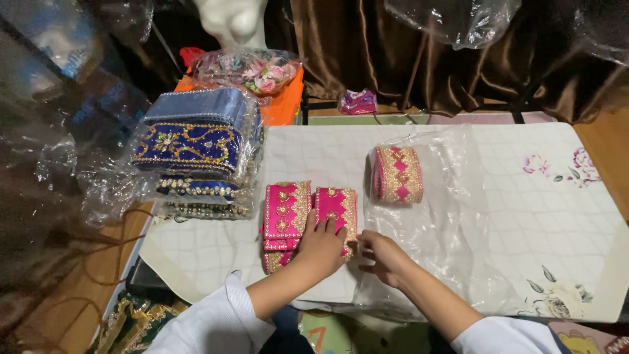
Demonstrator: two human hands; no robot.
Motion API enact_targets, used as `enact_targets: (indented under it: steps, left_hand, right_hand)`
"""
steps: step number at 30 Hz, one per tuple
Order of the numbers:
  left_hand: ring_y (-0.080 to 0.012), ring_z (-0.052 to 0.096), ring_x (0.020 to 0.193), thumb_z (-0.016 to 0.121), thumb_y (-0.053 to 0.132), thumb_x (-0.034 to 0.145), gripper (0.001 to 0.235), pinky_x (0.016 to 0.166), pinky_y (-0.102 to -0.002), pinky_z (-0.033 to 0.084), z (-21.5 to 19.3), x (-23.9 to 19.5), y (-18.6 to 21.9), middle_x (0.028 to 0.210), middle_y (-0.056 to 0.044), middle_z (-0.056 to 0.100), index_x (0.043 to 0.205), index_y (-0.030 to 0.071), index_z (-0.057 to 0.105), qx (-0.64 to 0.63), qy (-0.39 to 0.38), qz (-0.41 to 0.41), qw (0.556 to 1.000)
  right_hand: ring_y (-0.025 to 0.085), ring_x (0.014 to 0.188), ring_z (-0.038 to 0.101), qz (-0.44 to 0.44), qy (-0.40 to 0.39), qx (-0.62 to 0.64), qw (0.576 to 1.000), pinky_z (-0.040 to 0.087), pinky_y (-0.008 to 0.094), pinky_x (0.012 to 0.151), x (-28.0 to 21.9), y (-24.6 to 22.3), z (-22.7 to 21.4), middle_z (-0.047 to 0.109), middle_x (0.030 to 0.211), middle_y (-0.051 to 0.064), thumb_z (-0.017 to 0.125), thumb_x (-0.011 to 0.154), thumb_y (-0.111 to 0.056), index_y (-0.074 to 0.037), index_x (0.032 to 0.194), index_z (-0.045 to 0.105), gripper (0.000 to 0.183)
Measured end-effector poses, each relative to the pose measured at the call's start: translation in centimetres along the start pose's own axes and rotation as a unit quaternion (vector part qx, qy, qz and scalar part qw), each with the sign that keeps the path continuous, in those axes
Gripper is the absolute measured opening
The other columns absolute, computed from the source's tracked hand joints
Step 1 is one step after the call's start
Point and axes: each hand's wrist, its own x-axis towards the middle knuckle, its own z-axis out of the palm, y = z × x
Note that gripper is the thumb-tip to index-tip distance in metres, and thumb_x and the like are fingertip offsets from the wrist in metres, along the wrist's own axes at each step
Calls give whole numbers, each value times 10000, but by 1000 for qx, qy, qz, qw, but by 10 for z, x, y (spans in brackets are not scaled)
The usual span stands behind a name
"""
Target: The person places folded pink and gold embroidered textiles onto a clear plastic sheet on a table. They fold the sheet over the items and smooth it to create a wrapped package. The person handles the textiles and plastic by hand without tools.
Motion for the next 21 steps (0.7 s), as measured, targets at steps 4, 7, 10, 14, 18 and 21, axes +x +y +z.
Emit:
enact_targets:
  steps: [4,7,10,14,18,21]
  left_hand:
    - [-442,452,1383,667,399,929,683,1217,-633,-21,18,8,-7,1510,-320,435,1476,35,482,-23,29,33,999]
    - [-485,502,1287,704,401,884,666,1203,-631,76,45,23,-13,1433,-359,469,1403,22,531,-14,86,63,994]
    - [-559,506,1253,703,421,884,658,1182,-617,163,60,30,-12,1392,-416,472,1356,-12,554,-19,117,72,990]
    - [-607,505,1241,734,388,879,728,1146,-619,237,62,33,-11,1381,-482,441,1363,-101,497,-38,128,69,989]
    - [-579,572,1164,732,327,840,670,1124,-613,316,54,33,-14,1336,-454,500,1318,-98,532,-51,144,72,986]
    - [-516,593,1156,669,241,837,595,1081,-571,362,34,26,-9,1374,-353,521,1369,3,550,-118,98,32,988]
  right_hand:
    - [290,944,500,13,2,-26,1000,410,492,886,40,20,-15,519,969,130,593,941,-141,11,1046,630,188]
    - [234,779,539,19,-4,-39,999,386,373,753,64,30,-22,615,904,137,559,970,-149,-15,1002,683,185]
    - [230,776,546,20,3,-39,999,375,356,750,82,41,-27,641,910,141,585,972,-208,-18,1015,695,223]
    - [147,558,461,15,45,-68,997,275,284,533,91,44,-24,578,684,84,714,924,-290,-9,776,684,319]
    - [187,550,463,-6,48,-106,993,292,323,553,109,54,-29,566,624,102,685,912,-319,-38,669,644,373]
    - [178,499,424,-27,39,-67,997,324,294,455,111,55,-31,533,602,116,681,917,-229,9,657,619,358]
